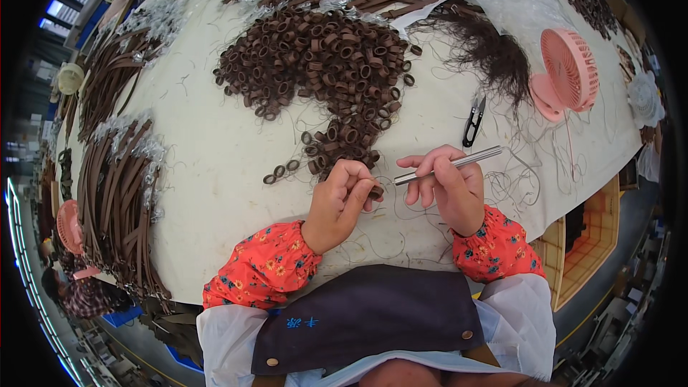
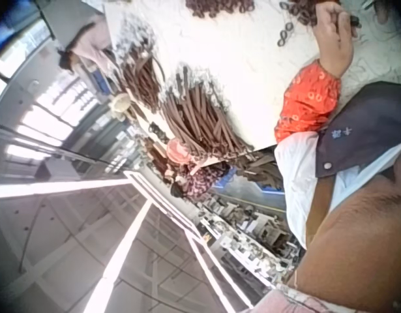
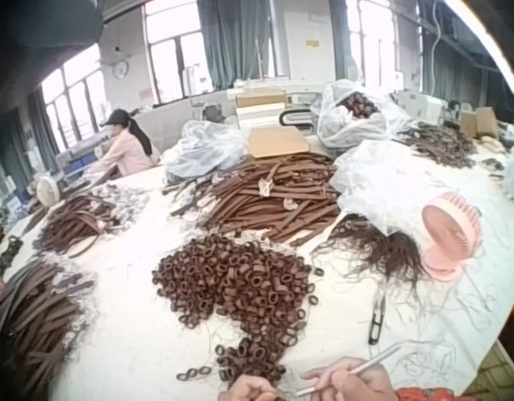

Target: The person uses a metal rod to thread a thin wire through small brown plastic rings, forming coiled hair accessories. They repeatedly pick up a ring, insert the rod, and wind the wire to create a spiral, then place the finished piece on the table. The workspace contains piles of rings, loose wire, and completed coils.

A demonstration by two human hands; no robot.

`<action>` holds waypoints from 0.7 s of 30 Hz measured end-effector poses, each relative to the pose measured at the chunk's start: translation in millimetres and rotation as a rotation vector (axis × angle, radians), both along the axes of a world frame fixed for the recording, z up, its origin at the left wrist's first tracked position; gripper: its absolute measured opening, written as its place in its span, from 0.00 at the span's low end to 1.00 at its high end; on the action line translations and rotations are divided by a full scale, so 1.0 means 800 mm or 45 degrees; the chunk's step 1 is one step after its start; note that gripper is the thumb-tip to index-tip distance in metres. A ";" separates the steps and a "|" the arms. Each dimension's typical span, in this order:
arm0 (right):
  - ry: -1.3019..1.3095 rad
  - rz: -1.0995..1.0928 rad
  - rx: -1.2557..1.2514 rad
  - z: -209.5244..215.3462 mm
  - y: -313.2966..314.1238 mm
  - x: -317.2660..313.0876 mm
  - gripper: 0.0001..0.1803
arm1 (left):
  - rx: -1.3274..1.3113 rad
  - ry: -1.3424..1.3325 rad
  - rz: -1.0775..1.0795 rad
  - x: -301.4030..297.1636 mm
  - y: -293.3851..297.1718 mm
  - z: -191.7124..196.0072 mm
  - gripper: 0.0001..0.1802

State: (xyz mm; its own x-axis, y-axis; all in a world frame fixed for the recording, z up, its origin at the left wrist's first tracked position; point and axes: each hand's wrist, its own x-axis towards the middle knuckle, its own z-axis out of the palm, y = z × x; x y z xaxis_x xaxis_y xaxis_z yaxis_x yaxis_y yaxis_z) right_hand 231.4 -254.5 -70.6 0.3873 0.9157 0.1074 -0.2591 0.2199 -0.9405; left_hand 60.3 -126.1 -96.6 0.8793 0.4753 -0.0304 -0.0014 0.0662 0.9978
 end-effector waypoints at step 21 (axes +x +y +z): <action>-0.073 0.021 -0.007 -0.005 -0.001 -0.005 0.13 | 0.081 0.002 0.001 -0.001 0.000 -0.003 0.04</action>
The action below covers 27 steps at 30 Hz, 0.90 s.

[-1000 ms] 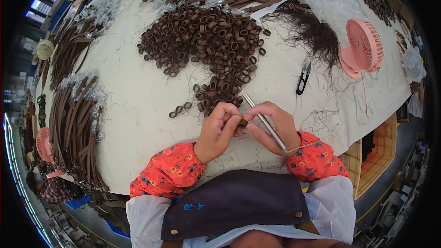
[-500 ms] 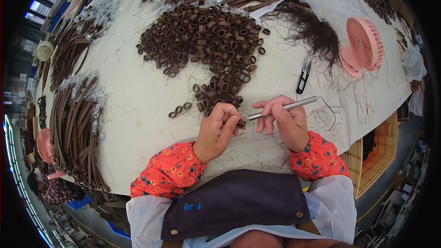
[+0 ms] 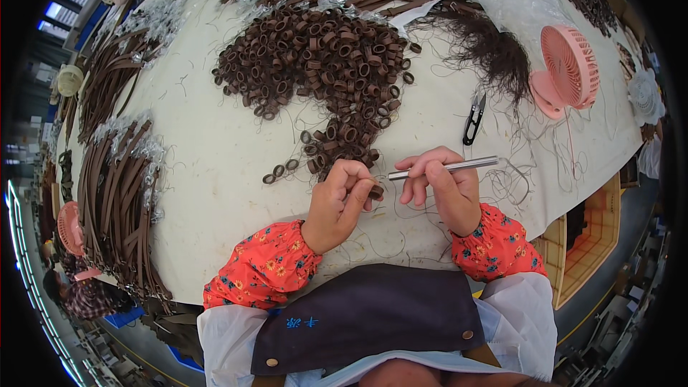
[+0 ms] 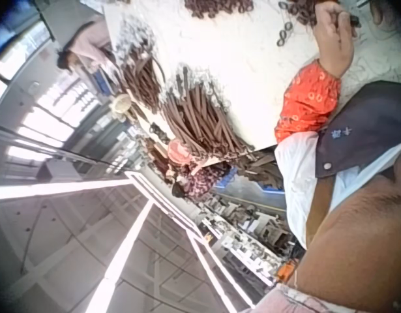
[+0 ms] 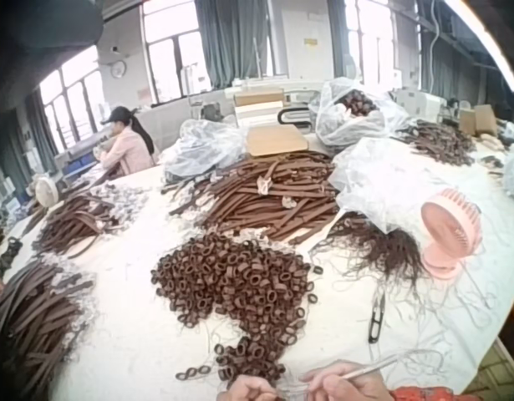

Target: The person uses a metal rod to thread a thin wire through small brown plastic rings, forming coiled hair accessories. They repeatedly pick up a ring, insert the rod, and wind the wire to create a spiral, then place the finished piece on the table. The workspace contains piles of rings, loose wire, and completed coils.

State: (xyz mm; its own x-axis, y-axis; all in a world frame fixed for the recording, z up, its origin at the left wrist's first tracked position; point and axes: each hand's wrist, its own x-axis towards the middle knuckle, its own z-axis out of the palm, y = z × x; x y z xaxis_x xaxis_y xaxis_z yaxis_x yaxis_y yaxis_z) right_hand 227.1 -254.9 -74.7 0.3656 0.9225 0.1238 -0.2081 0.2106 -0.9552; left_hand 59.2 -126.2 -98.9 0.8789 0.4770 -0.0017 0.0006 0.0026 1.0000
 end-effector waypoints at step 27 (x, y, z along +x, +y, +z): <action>-0.045 -0.179 -0.017 0.019 0.002 -0.006 0.10 | -0.270 0.006 0.126 0.004 0.007 0.011 0.07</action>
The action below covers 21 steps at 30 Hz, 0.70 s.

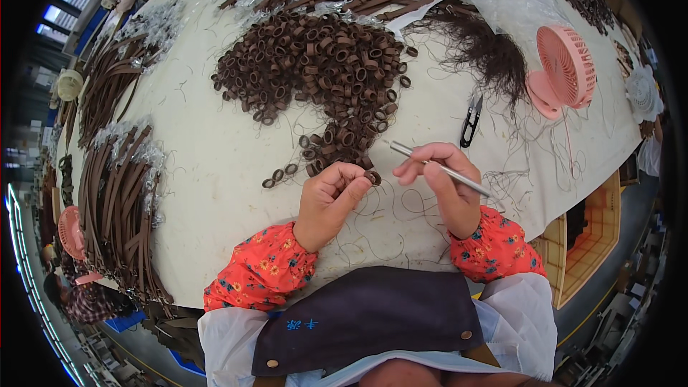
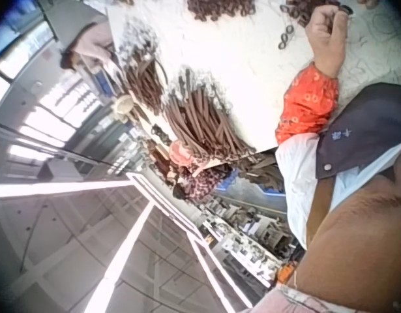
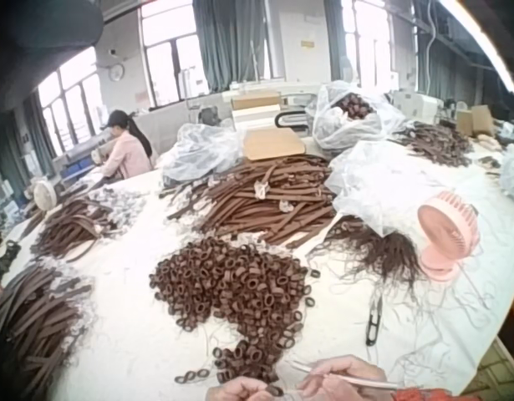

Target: The person uses a metal rod to thread a thin wire through small brown plastic rings, forming coiled hair accessories. They repeatedly pick up a ring, insert the rod, and wind the wire to create a spiral, then place the finished piece on the table. The workspace contains piles of rings, loose wire, and completed coils.

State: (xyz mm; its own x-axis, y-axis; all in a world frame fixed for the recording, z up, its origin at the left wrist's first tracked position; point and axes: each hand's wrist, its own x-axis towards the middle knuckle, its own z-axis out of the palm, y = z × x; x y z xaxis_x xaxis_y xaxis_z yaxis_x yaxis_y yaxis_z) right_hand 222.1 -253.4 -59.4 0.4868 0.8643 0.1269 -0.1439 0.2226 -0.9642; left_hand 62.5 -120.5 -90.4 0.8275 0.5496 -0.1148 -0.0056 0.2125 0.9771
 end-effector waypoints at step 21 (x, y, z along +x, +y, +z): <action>-0.514 0.100 0.169 -0.013 -0.002 0.012 0.09 | 0.103 0.015 0.006 0.000 -0.002 0.001 0.05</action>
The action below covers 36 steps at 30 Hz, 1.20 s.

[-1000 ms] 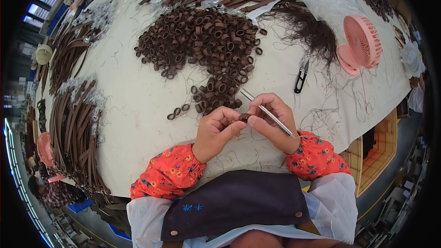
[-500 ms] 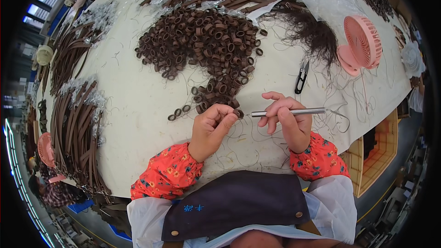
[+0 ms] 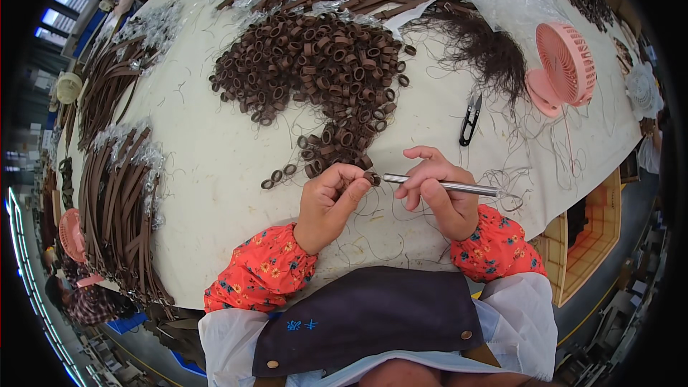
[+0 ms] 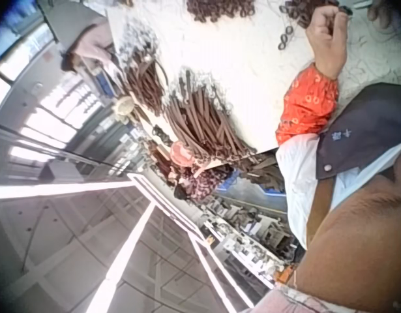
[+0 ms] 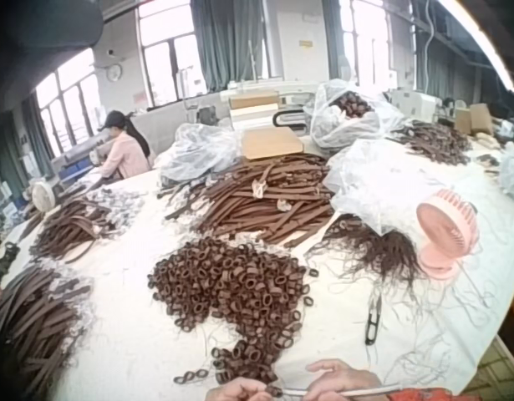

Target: The person uses a metal rod to thread a thin wire through small brown plastic rings, forming coiled hair accessories. They repeatedly pick up a ring, insert the rod, and wind the wire to create a spiral, then place the finished piece on the table. The workspace contains piles of rings, loose wire, and completed coils.

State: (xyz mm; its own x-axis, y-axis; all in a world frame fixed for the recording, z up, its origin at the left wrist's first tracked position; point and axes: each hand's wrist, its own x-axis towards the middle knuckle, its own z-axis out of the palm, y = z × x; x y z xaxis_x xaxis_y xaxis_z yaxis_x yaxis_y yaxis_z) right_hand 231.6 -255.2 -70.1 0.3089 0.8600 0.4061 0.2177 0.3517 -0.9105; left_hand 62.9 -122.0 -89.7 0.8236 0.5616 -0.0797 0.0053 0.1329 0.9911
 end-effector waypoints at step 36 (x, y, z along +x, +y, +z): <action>0.341 -0.173 -0.060 0.000 0.002 0.005 0.12 | 1.626 0.272 -0.107 0.032 0.034 0.011 0.10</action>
